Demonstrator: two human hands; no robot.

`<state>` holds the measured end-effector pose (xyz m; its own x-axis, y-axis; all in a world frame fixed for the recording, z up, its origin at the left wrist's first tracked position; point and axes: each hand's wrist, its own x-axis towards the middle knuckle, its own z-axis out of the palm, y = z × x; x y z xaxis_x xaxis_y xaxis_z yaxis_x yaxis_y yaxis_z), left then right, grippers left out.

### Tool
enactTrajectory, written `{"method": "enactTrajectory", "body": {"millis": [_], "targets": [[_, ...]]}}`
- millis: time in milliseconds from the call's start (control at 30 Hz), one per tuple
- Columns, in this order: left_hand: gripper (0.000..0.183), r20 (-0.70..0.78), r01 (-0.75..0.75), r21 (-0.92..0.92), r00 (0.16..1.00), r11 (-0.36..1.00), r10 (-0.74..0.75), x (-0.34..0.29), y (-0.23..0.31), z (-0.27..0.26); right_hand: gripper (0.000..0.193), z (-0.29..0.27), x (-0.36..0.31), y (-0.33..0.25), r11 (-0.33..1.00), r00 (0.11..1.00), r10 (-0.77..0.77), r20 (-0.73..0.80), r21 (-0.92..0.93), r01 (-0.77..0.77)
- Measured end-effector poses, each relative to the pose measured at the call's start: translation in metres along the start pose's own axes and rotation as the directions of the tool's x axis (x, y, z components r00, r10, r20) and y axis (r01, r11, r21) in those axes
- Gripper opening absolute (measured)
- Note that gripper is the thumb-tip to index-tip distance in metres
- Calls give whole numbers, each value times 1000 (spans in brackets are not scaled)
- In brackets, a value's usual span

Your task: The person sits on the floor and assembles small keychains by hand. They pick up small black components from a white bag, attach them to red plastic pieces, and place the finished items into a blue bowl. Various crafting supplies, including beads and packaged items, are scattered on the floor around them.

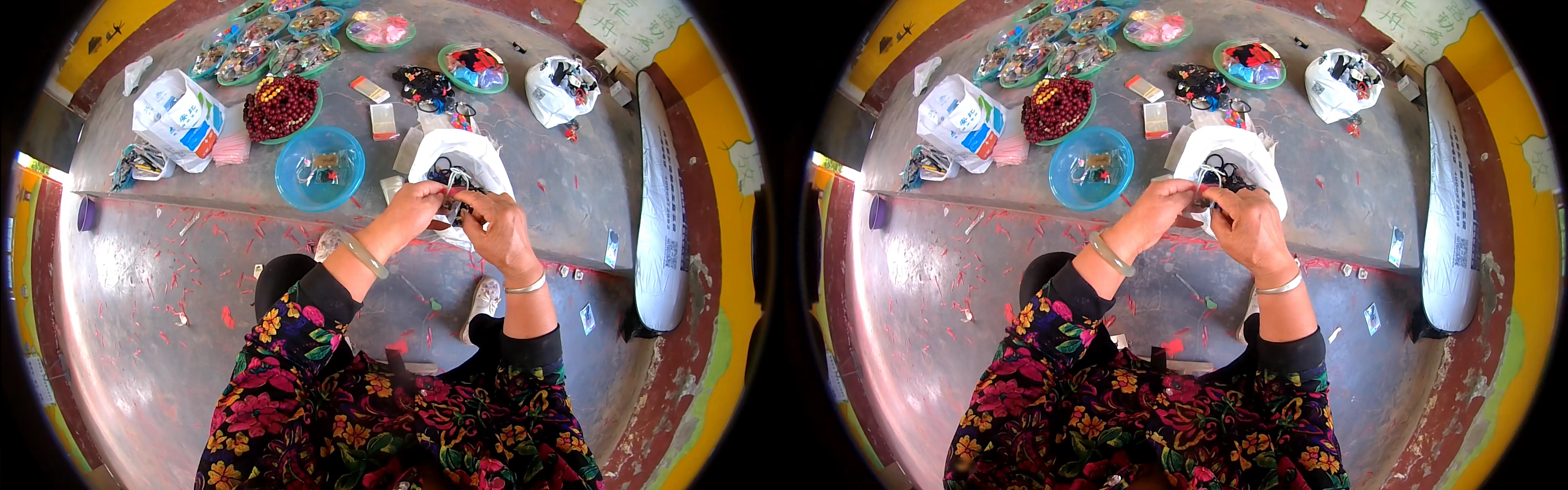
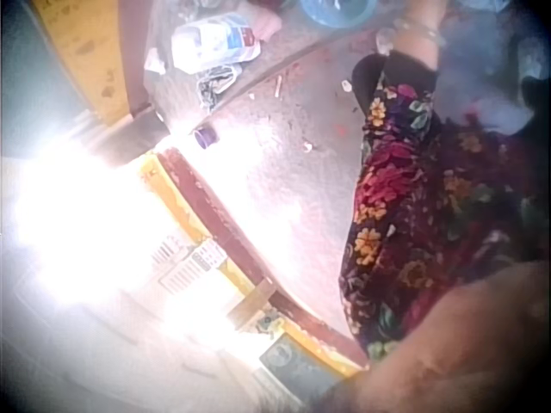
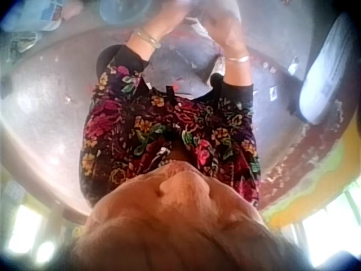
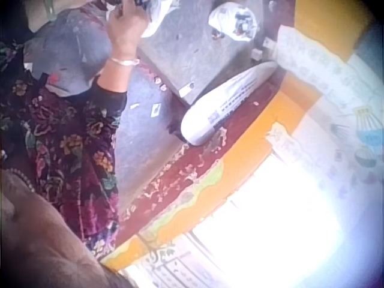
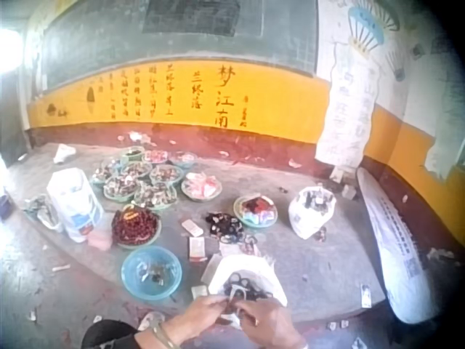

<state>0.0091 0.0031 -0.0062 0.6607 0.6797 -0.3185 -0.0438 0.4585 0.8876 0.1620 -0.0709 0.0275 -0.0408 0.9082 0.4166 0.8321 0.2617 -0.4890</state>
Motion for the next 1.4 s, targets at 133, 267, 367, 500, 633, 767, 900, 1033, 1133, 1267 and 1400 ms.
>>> {"method": "enactTrajectory", "body": {"millis": [133, 267, 367, 500, 633, 767, 900, 1033, 1133, 1267, 1400], "targets": [[27, 36, -69, 128, 997, 989, 65, -1, -3, 1, 21, 1, 1, -2, 997, 995, 81, 63, 13, -82], [27, 71, -102, 218, 994, 971, 89, -6, 2, 4, 16, -4, 2, -8, 986, 975, 167, 146, -33, -164], [26, 85, -100, 156, 993, 983, 87, -5, 0, 5, 15, -5, 1, -9, 983, 967, 186, 174, -23, -184], [26, 85, -86, 176, 994, 981, 72, -7, 1, 7, 15, 1, -3, 3, 980, 962, 179, 207, 44, -192], [24, 132, -228, 376, 973, 898, 191, -6, -3, 4, 16, -2, -2, 2, 981, 940, 175, 294, 25, -191], [24, 154, -250, 446, 967, 860, 202, -2, -9, 3, 19, 1, -4, 8, 984, 917, 175, 358, -33, -175], [24, 170, -309, 498, 951, 810, 259, 2, -14, 0, 20, 6, -7, 15, 981, 927, 181, 328, 10, -195], [23, 57, -229, 364, 973, 903, 224, -3, -9, 3, 19, -1, -4, 6, 967, 928, 254, 274, -66, -245], [22, 43, -181, 340, 983, 923, 177, -4, -7, 6, 18, 0, -6, 6, 975, 941, 209, 265, -127, -180], [21, 114, -295, 456, 955, 840, 274, 3, -19, 1, 20, 1, -5, 5, 967, 912, 234, 336, -174, -184], [23, 136, -279, 466, 960, 840, 244, 5, -22, -2, 21, 2, -5, 5, 963, 889, 254, 381, -181, -198]]}}
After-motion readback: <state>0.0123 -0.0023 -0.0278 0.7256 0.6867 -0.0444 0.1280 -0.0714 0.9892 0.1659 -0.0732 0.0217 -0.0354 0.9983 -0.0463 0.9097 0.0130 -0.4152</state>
